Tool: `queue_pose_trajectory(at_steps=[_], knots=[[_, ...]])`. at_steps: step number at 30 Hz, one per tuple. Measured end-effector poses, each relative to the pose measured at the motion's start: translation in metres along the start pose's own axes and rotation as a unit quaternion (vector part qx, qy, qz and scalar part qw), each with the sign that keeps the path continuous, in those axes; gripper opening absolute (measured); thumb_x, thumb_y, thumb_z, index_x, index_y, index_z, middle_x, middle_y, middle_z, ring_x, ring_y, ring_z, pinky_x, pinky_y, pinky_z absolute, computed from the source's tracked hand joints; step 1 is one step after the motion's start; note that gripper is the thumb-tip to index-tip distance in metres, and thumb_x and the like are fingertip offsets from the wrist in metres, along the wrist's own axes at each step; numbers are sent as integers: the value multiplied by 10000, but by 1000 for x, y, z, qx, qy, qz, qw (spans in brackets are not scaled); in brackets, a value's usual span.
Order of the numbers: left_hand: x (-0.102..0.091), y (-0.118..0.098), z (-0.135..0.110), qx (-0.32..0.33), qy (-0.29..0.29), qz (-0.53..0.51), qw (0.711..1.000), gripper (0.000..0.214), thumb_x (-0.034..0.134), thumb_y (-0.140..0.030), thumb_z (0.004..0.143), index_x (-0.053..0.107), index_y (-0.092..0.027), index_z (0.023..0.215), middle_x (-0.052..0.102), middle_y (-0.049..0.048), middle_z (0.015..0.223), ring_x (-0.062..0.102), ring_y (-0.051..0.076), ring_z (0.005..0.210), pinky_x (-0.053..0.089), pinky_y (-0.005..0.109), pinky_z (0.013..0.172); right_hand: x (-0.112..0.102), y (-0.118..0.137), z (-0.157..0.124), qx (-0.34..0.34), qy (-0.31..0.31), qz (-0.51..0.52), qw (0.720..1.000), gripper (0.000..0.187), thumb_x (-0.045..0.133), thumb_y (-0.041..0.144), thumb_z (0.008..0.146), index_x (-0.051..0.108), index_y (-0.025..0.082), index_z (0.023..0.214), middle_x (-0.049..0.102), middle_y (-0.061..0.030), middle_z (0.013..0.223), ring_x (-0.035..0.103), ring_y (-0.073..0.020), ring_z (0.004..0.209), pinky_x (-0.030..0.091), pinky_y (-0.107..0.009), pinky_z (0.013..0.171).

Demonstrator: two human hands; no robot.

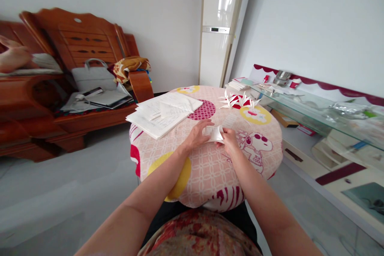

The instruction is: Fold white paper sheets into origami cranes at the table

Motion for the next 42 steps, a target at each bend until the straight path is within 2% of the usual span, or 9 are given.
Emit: queue_pose_trajectory(at_steps=[4, 9, 14, 21, 24, 29, 33, 37, 42], knots=[[13, -21, -1, 28, 37, 52, 998, 207, 600, -120, 775, 730, -187, 922, 681, 111, 1130, 623, 251, 1089, 425, 447, 1055, -3, -2, 2, -11, -17, -13, 1000, 113, 631, 316, 646, 612, 205, 634, 587, 16, 487, 507, -132, 373, 402, -237, 326], [21, -31, -4, 41, 57, 110, 991, 155, 686, -333, 832, 719, -211, 921, 704, 86, 1082, 619, 264, 1099, 225, 527, 1184, -3, 0, 1, -41, -18, -18, 999, 175, 655, 368, 640, 583, 214, 604, 561, 28, 488, 492, -129, 380, 384, -244, 340], [24, -27, -6, 23, 55, 133, 989, 244, 650, -407, 872, 692, -180, 951, 686, 112, 952, 632, 253, 911, 463, 387, 905, -3, 0, 0, -47, -14, -20, 999, 181, 646, 380, 626, 589, 210, 596, 509, 51, 462, 448, -111, 368, 349, -231, 344], [33, -31, -9, 23, 63, 193, 979, 188, 647, -354, 879, 668, -188, 964, 673, 95, 943, 628, 231, 866, 464, 318, 794, -8, 1, 5, -95, -36, -35, 994, 214, 644, 395, 630, 603, 190, 586, 552, 41, 531, 506, -118, 495, 404, -221, 447], [35, -31, -9, 21, 65, 206, 976, 136, 629, -323, 890, 659, -191, 880, 667, 82, 899, 617, 209, 823, 461, 296, 758, -7, -1, 5, -79, -28, -27, 996, 204, 632, 383, 646, 596, 191, 589, 554, 36, 519, 507, -123, 473, 411, -229, 431], [19, -29, -7, 5, -7, 137, 991, 134, 585, -253, 886, 622, -175, 782, 651, 52, 790, 587, 156, 713, 451, 262, 698, -3, -1, 2, -35, -5, -50, 998, 121, 627, 302, 674, 608, 186, 641, 585, 12, 488, 521, -134, 392, 368, -216, 338], [-7, -13, -5, -78, -102, 99, 987, 133, 579, -257, 855, 609, -161, 768, 623, 13, 709, 548, 119, 630, 427, 229, 633, -1, 1, 1, -15, 11, -149, 989, 114, 588, 255, 762, 614, 173, 686, 554, 24, 444, 492, -116, 341, 298, -194, 322], [-17, 8, -3, -171, -104, 119, 973, 145, 579, -247, 812, 627, -144, 723, 591, -6, 638, 516, 119, 595, 365, 229, 580, 0, 7, 3, -43, 11, -310, 950, 229, 556, 256, 836, 592, 175, 625, 523, 30, 464, 506, -120, 384, 325, -216, 403], [-15, 25, -4, -239, -57, 130, 961, 146, 601, -232, 781, 693, -122, 754, 653, 8, 672, 553, 134, 613, 362, 234, 586, 3, 23, -2, -149, -18, -529, 835, 237, 596, 232, 848, 657, 163, 630, 641, -38, 616, 590, -167, 637, 333, -258, 569]])
Point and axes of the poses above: each hand's wrist, its own z-axis towards the middle knuckle, its own x-axis out of the palm, y = z × x, the point moved 7 cm from there along z, towards the middle knuckle
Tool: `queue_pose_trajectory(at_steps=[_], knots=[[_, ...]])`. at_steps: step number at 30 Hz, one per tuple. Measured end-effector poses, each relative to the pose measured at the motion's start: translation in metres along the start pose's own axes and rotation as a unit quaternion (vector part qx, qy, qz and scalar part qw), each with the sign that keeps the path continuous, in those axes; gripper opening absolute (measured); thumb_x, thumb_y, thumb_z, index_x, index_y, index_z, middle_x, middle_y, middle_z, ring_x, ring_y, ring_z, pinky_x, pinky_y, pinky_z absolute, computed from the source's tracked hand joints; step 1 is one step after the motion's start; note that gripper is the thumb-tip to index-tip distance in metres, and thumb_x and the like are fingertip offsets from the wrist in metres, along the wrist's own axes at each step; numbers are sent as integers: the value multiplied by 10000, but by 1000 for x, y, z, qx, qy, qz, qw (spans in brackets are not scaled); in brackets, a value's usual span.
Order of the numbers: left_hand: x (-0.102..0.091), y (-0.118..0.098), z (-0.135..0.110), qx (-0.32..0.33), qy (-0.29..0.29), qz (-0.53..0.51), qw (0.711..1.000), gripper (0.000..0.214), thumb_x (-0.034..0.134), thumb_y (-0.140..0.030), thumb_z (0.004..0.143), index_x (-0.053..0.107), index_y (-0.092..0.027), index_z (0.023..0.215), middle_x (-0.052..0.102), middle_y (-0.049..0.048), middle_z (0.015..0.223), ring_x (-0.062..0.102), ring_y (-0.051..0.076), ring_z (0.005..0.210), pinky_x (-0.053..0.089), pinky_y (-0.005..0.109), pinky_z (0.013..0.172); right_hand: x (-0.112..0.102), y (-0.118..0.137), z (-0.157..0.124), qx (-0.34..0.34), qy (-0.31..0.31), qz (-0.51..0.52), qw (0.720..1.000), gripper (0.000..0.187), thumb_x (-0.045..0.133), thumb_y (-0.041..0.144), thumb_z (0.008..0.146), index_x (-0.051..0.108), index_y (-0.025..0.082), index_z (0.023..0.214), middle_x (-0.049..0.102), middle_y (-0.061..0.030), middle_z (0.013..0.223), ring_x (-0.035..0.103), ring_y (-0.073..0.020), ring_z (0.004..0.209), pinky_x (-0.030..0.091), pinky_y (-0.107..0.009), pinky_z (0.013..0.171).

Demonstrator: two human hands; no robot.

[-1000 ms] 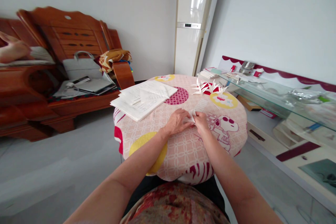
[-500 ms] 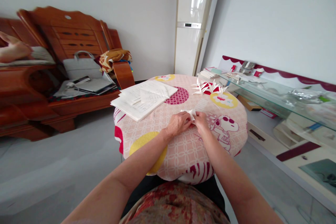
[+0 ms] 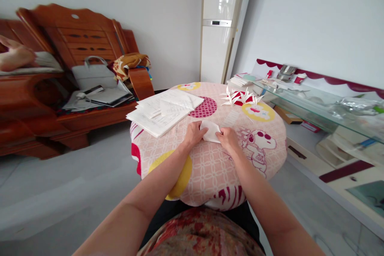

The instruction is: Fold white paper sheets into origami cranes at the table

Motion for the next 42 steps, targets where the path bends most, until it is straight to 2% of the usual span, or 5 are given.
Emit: queue_pose_trajectory(at_steps=[8, 19, 24, 36, 42], knots=[[2, -2, 0, -22, 3, 59, 998, 211, 570, -224, 838, 744, -103, 841, 686, 39, 726, 583, 151, 653, 373, 246, 619, -11, 15, -16, -101, -60, -107, 987, 222, 607, 125, 850, 702, 159, 1048, 692, -111, 1011, 609, -228, 918, 420, -305, 779], [4, -7, 2, -32, -3, 116, 993, 194, 581, -244, 858, 731, -123, 832, 691, 55, 767, 602, 169, 714, 369, 258, 654, 5, 37, -22, -281, -25, -66, 957, 290, 467, 33, 833, 734, 144, 804, 698, -103, 823, 573, -250, 937, 419, -358, 885], [1, -2, 7, -38, -10, 80, 996, 254, 570, -274, 880, 688, -119, 716, 609, 19, 644, 533, 136, 610, 312, 252, 586, 5, 38, -25, -291, -16, -100, 951, 272, 494, 45, 818, 704, 161, 690, 685, -102, 737, 550, -280, 1116, 379, -360, 979], [3, 5, 17, -51, 22, 44, 997, 277, 558, -263, 852, 623, -137, 614, 536, 3, 562, 522, 136, 610, 333, 239, 570, 7, 46, -31, -246, 8, -57, 968, 224, 487, 117, 909, 708, 153, 889, 713, -82, 852, 599, -202, 817, 390, -295, 759], [4, 10, 21, -59, 82, -46, 994, 216, 607, -286, 783, 587, -152, 615, 518, -14, 553, 478, 113, 543, 334, 217, 510, 12, 51, -33, -201, 11, -82, 976, 144, 624, 218, 885, 689, 185, 761, 683, -59, 864, 595, -193, 821, 381, -278, 705]])
Point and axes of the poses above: each hand's wrist, its own z-axis towards the middle knuckle, its own x-axis out of the palm, y = z × x, the point moved 7 cm from there along z, towards the middle knuckle
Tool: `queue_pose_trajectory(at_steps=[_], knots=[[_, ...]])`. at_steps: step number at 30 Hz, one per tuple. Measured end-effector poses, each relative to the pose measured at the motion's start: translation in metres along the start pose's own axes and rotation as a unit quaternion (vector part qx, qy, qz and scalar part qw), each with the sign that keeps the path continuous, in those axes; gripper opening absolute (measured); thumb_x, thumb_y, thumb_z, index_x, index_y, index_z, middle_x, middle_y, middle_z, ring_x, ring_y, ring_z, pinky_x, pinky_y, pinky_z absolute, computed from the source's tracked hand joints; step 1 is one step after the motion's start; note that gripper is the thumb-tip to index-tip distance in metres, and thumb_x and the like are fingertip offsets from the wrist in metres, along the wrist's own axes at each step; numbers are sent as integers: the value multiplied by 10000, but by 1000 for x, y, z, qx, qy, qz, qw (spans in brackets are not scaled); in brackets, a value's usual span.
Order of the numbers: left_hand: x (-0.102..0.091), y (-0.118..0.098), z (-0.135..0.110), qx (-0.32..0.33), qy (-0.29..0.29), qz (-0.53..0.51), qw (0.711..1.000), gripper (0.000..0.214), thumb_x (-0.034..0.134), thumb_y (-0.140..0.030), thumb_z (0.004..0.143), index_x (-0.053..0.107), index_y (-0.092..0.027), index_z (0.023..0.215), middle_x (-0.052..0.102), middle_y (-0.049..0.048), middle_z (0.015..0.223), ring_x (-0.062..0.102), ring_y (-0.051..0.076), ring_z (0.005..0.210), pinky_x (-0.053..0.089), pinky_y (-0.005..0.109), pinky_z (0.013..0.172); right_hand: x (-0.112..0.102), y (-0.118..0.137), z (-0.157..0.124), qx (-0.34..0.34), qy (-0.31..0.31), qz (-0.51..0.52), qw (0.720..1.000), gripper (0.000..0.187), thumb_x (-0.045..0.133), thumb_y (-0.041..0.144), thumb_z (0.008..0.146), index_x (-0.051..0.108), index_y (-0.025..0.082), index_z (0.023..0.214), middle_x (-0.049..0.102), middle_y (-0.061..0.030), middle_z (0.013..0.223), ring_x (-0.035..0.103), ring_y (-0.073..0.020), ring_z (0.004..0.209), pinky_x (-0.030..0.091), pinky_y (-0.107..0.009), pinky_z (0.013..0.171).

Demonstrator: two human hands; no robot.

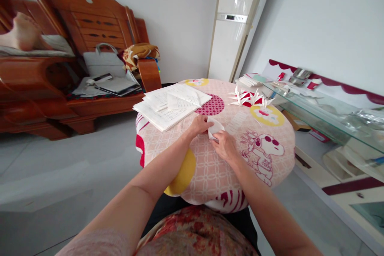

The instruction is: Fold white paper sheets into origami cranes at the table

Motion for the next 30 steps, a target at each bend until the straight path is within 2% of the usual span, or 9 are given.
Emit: queue_pose_trajectory(at_steps=[4, 10, 13, 16, 19, 21, 26, 30], knots=[[4, 6, 1, -16, 29, -73, 997, 219, 598, -323, 791, 592, -150, 657, 541, -9, 588, 491, 107, 537, 359, 207, 497, 3, -3, 3, 30, 18, -7, 999, 150, 632, 216, 866, 698, 187, 734, 661, -48, 824, 591, -190, 794, 377, -279, 674], [2, 8, 4, 1, -8, -52, 999, 246, 606, -290, 782, 556, -151, 585, 496, -14, 559, 465, 110, 562, 341, 214, 507, 6, 0, 12, 57, 21, -25, 998, 113, 646, 230, 846, 717, 182, 772, 693, -78, 841, 612, -220, 822, 398, -294, 686], [3, 6, 2, 9, -4, -74, 997, 326, 622, -354, 806, 535, -154, 564, 465, -23, 521, 443, 98, 523, 321, 210, 488, 8, 4, 15, 53, 26, -38, 998, 124, 627, 204, 854, 730, 174, 792, 708, -102, 862, 623, -231, 850, 399, -298, 691], [7, 6, -2, -7, 29, -150, 988, 457, 590, -538, 855, 588, -145, 621, 554, 12, 553, 509, 108, 515, 371, 210, 491, 8, 1, 17, 57, 22, -41, 997, 174, 611, 193, 864, 724, 164, 735, 703, -106, 823, 621, -220, 809, 383, -295, 666], [11, 7, -5, -42, 64, -240, 968, 632, 455, -698, 892, 684, -126, 748, 695, 90, 703, 627, 148, 600, 481, 238, 565, 9, -4, 16, 57, 22, -25, 998, 237, 614, 216, 864, 693, 168, 645, 677, -72, 730, 589, -185, 701, 355, -287, 625], [12, 8, -6, -62, 81, -276, 956, 727, 388, -756, 892, 712, -115, 781, 728, 123, 755, 662, 167, 637, 518, 257, 601, 10, -4, 15, 47, 17, -21, 999, 238, 617, 221, 863, 687, 171, 640, 675, -59, 717, 581, -176, 687, 354, -282, 626], [8, 12, -4, -90, 72, -300, 947, 745, 419, -774, 876, 733, -106, 773, 737, 141, 756, 676, 176, 628, 533, 270, 616, 13, 4, 14, 26, 2, -57, 998, 159, 593, 174, 864, 717, 162, 766, 719, -118, 873, 627, -237, 885, 412, -297, 720], [11, 13, -4, -99, 79, -296, 947, 720, 397, -728, 919, 749, -107, 829, 744, 127, 774, 674, 157, 640, 532, 249, 628, 14, 5, 16, 40, 7, -64, 997, 172, 563, 167, 881, 724, 161, 820, 719, -135, 903, 633, -243, 917, 437, -300, 756]])
Point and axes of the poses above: each hand's wrist, its own z-axis towards the middle knuckle, its own x-axis out of the palm, y = z × x, the point moved 7 cm from there along z, towards the middle knuckle
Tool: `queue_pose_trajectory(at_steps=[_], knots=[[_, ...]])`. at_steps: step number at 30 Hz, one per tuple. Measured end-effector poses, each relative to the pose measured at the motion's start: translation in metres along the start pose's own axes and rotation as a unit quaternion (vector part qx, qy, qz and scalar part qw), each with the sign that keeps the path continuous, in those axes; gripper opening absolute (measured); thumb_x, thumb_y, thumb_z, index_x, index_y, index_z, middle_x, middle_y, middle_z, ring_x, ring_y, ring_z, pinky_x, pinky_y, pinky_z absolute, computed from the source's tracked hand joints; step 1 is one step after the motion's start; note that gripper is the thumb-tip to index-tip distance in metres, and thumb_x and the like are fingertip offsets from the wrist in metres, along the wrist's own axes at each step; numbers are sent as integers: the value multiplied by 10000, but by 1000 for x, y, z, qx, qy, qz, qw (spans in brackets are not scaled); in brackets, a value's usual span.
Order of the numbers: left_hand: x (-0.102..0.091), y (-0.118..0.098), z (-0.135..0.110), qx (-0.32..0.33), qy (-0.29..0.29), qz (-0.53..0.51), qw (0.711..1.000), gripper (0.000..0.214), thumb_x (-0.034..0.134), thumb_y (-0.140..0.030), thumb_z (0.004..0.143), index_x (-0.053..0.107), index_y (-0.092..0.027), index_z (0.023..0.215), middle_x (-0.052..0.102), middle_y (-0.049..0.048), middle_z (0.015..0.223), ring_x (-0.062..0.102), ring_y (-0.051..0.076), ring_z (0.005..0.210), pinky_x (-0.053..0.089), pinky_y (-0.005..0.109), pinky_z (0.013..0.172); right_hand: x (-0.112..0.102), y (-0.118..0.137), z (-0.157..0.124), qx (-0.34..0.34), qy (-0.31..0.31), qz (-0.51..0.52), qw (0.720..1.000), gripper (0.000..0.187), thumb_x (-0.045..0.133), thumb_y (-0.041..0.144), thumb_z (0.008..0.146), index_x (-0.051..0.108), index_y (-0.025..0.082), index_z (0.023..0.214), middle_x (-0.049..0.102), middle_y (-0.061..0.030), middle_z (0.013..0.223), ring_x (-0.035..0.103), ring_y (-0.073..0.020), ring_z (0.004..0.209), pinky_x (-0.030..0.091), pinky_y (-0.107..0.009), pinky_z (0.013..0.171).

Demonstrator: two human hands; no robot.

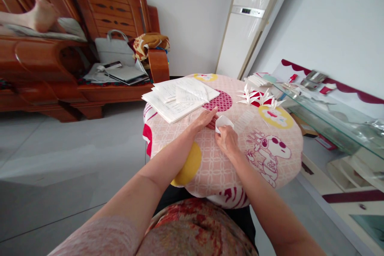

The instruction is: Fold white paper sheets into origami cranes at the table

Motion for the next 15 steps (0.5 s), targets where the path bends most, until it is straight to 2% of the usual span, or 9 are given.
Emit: queue_pose_trajectory(at_steps=[4, 7, 9, 12, 13, 15], knots=[[0, 0, 1, 13, 1, 5, 1000, 684, 421, -689, 934, 750, -97, 841, 741, 124, 759, 665, 152, 627, 530, 249, 618, 1, -5, 2, 26, 8, -9, 1000, 173, 569, 197, 883, 727, 147, 833, 720, -143, 897, 640, -250, 888, 439, -310, 747], [1, 0, 2, 18, 9, 9, 1000, 676, 407, -671, 947, 744, -98, 823, 738, 121, 753, 668, 155, 626, 526, 249, 612, 2, -2, 2, 1, 7, -9, 1000, 180, 559, 187, 888, 726, 138, 843, 721, -146, 908, 636, -259, 924, 435, -311, 760], [1, 0, 2, 20, 11, 14, 1000, 703, 380, -684, 947, 739, -96, 809, 736, 124, 750, 667, 157, 626, 524, 249, 608, 3, -2, 2, -4, 4, 0, 1000, 178, 556, 180, 888, 726, 135, 855, 719, -143, 905, 633, -256, 924, 430, -308, 761], [2, -2, 0, 32, 16, 20, 999, 771, 314, -736, 928, 731, -97, 814, 734, 135, 771, 669, 169, 641, 522, 262, 601, 4, -8, 4, 23, 4, 21, 999, 177, 560, 186, 879, 726, 132, 850, 711, -133, 871, 628, -239, 847, 416, -304, 721], [2, -3, -1, 41, 19, 25, 999, 769, 319, -744, 918, 726, -100, 817, 729, 132, 775, 667, 171, 646, 518, 265, 598, 5, -9, 4, 29, 4, 31, 999, 174, 564, 190, 874, 724, 135, 836, 707, -126, 854, 623, -232, 822, 410, -302, 707], [3, -6, -3, 73, 18, 66, 995, 677, 439, -722, 878, 703, -108, 771, 695, 101, 720, 637, 159, 620, 490, 250, 575, 5, -11, 5, 29, 2, 60, 998, 163, 572, 191, 862, 717, 148, 802, 700, -102, 816, 611, -220, 785, 399, -296, 689]])
Point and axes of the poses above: each hand's wrist, its own z-axis towards the middle knuckle, its own x-axis out of the palm, y = z × x, the point moved 7 cm from there along z, towards the middle knuckle
